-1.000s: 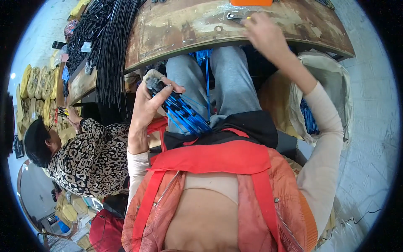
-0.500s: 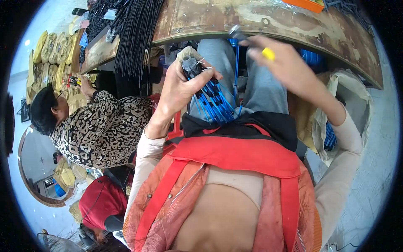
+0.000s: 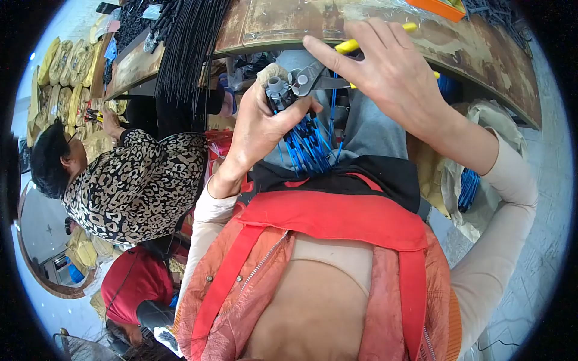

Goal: Bundling plastic components together and trimming the ties with pliers at a workbench.

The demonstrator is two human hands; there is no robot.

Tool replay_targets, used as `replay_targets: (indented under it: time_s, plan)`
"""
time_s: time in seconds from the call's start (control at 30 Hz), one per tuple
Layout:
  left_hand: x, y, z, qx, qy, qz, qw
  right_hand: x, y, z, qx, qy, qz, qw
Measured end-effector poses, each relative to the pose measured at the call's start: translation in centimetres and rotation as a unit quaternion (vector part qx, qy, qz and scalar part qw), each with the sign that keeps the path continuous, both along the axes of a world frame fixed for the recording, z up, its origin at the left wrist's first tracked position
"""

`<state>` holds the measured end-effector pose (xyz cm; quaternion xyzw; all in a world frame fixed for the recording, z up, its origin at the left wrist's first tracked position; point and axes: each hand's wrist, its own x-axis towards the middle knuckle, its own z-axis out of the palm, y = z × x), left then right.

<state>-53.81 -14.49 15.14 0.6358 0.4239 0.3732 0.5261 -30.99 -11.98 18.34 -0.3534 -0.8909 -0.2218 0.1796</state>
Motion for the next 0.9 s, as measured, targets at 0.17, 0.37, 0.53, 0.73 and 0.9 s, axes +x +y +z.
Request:
replay_targets:
  time_s: [0.17,0.37,0.53,0.73,0.9]
  plan:
    - [0.5,0.1,0.1,0.015,-0.020,-0.019,1.000,2.8,0.0,1.9,-0.066,-0.037,0.056,0.996]
    - [1.8,1.1,1.3,0.053,0.017,-0.100,0.993,3.2,-1.6,7.8,-0.760,0.129,-0.128,0.624]
    - [2.7,1.9,-1.0,-0.061,-0.091,-0.107,0.988,4.6,-4.6,0.2,-0.545,0.246,-0.075,0.798]
    - [3.4,1.0,-0.8,-0.071,-0.054,-0.039,0.995,5.8,-3.1,-1.0,-0.122,0.134,0.061,0.982]
    - [3.3,0.0,-1.1,-0.066,-0.052,-0.069,0.994,5.5,-4.5,-0.2,-0.740,0.225,-0.037,0.632]
